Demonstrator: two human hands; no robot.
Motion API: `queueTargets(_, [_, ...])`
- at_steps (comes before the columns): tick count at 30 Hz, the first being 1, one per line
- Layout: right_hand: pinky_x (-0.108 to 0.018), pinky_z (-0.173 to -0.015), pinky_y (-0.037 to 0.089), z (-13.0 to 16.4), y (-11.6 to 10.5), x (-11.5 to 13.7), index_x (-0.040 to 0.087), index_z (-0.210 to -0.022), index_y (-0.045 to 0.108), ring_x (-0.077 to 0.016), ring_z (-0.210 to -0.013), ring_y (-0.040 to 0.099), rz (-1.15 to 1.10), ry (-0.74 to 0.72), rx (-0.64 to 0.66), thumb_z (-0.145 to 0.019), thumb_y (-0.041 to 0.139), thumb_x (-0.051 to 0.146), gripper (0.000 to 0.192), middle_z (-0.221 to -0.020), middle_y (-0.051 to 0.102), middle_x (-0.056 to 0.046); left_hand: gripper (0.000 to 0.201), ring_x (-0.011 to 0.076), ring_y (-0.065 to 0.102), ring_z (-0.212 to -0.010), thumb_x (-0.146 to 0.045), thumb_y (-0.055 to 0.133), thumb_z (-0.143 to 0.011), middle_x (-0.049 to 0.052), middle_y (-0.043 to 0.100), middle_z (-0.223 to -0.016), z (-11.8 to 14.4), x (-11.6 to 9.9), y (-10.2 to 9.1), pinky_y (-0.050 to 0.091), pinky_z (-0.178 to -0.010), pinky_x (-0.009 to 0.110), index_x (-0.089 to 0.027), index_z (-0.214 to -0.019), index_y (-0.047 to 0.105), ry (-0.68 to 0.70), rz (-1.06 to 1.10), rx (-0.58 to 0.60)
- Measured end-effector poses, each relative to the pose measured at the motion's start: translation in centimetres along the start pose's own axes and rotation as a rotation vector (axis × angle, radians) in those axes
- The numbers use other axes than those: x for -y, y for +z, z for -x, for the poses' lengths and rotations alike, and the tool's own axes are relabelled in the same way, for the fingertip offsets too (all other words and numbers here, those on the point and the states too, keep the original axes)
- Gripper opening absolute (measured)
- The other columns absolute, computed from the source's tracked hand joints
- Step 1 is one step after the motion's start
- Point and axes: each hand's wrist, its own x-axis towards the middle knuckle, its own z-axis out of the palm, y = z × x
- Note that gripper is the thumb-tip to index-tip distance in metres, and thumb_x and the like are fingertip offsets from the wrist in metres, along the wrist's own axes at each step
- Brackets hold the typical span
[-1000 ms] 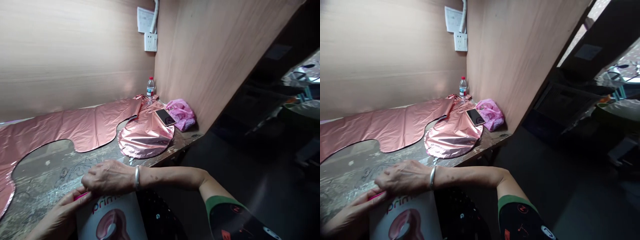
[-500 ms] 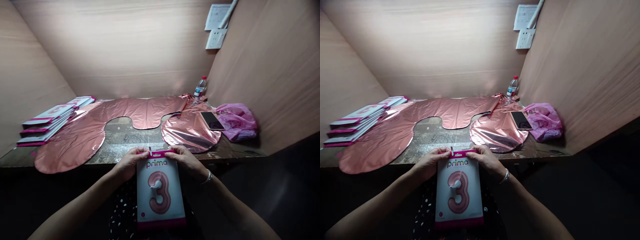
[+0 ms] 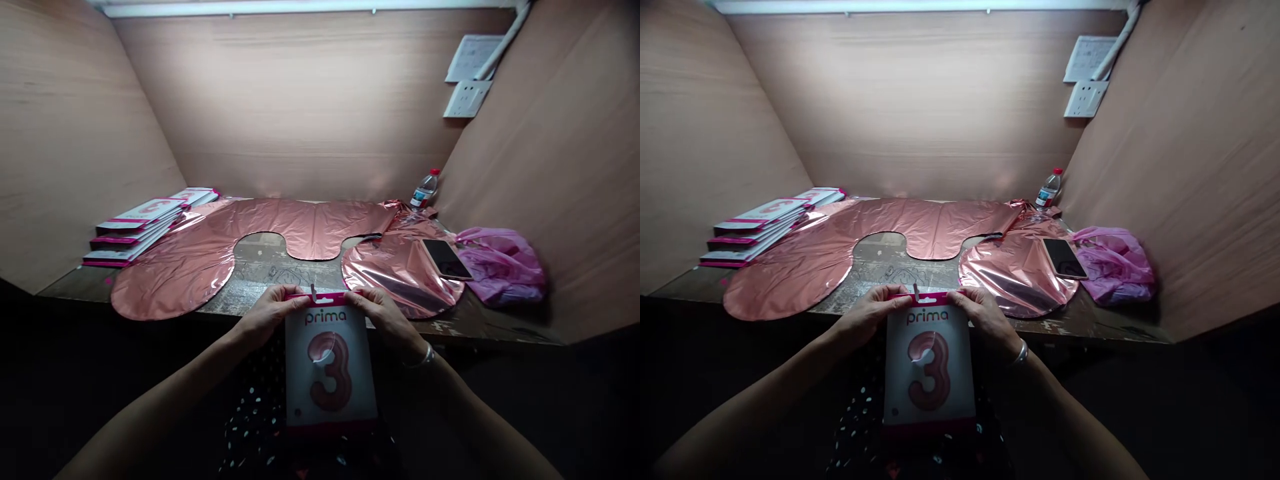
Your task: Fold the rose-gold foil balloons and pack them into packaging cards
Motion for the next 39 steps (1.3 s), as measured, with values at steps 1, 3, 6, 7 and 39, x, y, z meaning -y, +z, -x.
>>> queueTargets(1, [-0.025, -0.057, 0.03, -0.1, 0.1, 0.1, 0.015, -0.073, 0.06, -0.0113, -0.062, 0.041, 0.014, 0.002, 0.007, -0.083, 0.063, 0.057, 0.043, -0.066, 0.05, 0.002, 0.031, 0.0112, 0.056, -0.061, -0.04, 0.079, -0.074, 0.002, 0.065, -0.069, 0.0, -0.3, -0.3, 0.039, -0.059, 0.021, -0.013, -0.075, 0.066, 0.013, -0.059, 0.029])
queueTargets(3, [-0.025, -0.055, 0.027, -0.5, 0.3, 0.1, 0.016, -0.07, 0.057, -0.0104, -0.06, 0.037, 0.052, 0.009, 0.031, -0.083, 0.062, 0.058, 0.044, -0.064, 0.045, 0.003, 0.028, 0.0122, 0.056, -0.066, -0.037, 0.079, -0.074, 0.003, 0.065, -0.072, 0.1, -0.7, -0.9, 0.039, -0.062, 0.021, -0.013, -0.078, 0.066, 0.033, -0.168, 0.078])
queueTargets(6, [-0.025, -0.053, 0.024, -1.2, 0.9, 0.2, 0.016, -0.068, 0.054, -0.0097, -0.057, 0.035, 0.095, 0.025, 0.073, -0.084, 0.061, 0.058, 0.045, -0.063, 0.041, 0.004, 0.029, 0.0131, 0.056, -0.067, -0.036, 0.081, -0.071, 0.002, 0.063, -0.072, 0.4, -1.0, -1.5, 0.039, -0.062, 0.022, -0.014, -0.078, 0.064, 0.008, -0.259, 0.096])
queueTargets(7, [-0.025, -0.053, 0.024, -1.5, 1.1, 0.2, 0.016, -0.069, 0.054, -0.0099, -0.058, 0.036, 0.105, 0.021, 0.081, -0.084, 0.061, 0.057, 0.044, -0.064, 0.042, 0.003, 0.03, 0.013, 0.056, -0.066, -0.037, 0.082, -0.069, 0.001, 0.063, -0.071, 0.5, -0.9, -1.6, 0.039, -0.061, 0.022, -0.015, -0.077, 0.063, 0.005, -0.278, 0.074])
queueTargets(39, [-0.022, -0.047, 0.035, -9.0, 0.3, 0.5, 0.017, -0.069, 0.063, -0.0113, -0.053, 0.053, -0.277, 0.061, -0.109, -0.068, 0.079, 0.052, 0.039, -0.063, 0.064, -0.001, 0.072, 0.0316, 0.063, -0.114, -0.069, 0.068, -0.071, 0.02, 0.066, -0.121, -6.0, -1.6, -9.0, 0.05, -0.095, 0.04, -0.011, -0.113, 0.064, 0.099, 0.211, -0.227])
